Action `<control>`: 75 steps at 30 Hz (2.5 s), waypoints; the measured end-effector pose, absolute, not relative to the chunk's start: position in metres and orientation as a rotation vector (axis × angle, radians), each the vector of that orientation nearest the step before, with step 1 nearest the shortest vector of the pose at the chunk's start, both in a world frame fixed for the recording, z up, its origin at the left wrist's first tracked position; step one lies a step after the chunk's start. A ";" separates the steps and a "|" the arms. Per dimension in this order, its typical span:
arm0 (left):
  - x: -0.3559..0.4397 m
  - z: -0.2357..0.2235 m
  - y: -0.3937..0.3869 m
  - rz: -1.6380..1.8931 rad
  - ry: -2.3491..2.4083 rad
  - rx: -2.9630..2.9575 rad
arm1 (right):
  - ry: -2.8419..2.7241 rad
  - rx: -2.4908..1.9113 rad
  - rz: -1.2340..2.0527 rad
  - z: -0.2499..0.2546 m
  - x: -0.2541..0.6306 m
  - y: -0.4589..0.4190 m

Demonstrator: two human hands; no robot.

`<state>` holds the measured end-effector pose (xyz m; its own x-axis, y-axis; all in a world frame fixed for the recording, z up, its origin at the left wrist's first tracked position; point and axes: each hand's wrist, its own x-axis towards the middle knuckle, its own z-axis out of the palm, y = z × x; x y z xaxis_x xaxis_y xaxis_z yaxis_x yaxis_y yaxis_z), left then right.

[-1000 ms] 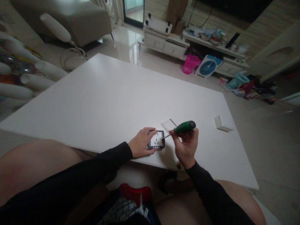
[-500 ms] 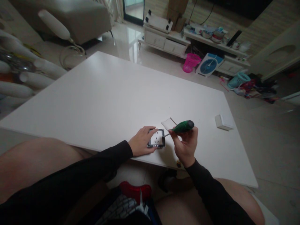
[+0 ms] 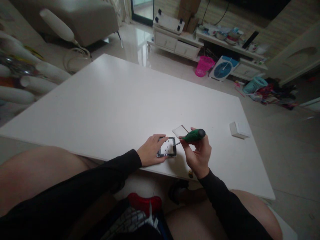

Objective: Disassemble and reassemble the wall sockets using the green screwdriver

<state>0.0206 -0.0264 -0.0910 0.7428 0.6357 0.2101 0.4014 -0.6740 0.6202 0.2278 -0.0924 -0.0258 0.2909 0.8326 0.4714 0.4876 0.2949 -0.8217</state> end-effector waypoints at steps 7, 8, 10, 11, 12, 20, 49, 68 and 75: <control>0.020 -0.091 -0.027 0.557 0.784 2.396 | -1.409 -1.302 0.449 -0.019 0.228 -0.093; 0.020 -0.091 -0.027 0.557 0.783 2.397 | -1.404 -1.295 0.453 -0.021 0.228 -0.092; 0.021 -0.092 -0.027 0.560 0.779 2.399 | -1.364 -1.304 0.434 -0.026 0.229 -0.091; 0.021 -0.092 -0.027 0.563 0.776 2.399 | -1.336 -1.317 0.421 -0.029 0.229 -0.091; 0.021 -0.091 -0.027 0.565 0.774 2.399 | -1.309 -1.330 0.411 -0.031 0.230 -0.090; 0.022 -0.090 -0.027 0.554 0.774 2.379 | -1.252 -1.303 0.485 -0.026 0.226 -0.090; 0.021 -0.088 -0.027 0.539 0.782 2.384 | -1.249 -1.259 0.478 -0.026 0.225 -0.087; 0.021 -0.089 -0.027 0.552 0.777 2.386 | -1.203 -1.256 0.499 -0.023 0.223 -0.086; 0.022 -0.091 -0.027 0.557 0.787 2.406 | -1.242 -1.230 0.541 -0.021 0.223 -0.090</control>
<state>0.0221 -0.0269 -0.0905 0.7437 0.6345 0.2107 0.4099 -0.6817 0.6060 0.2230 -0.0903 -0.0210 0.3114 0.8591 0.4062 0.2871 0.3224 -0.9020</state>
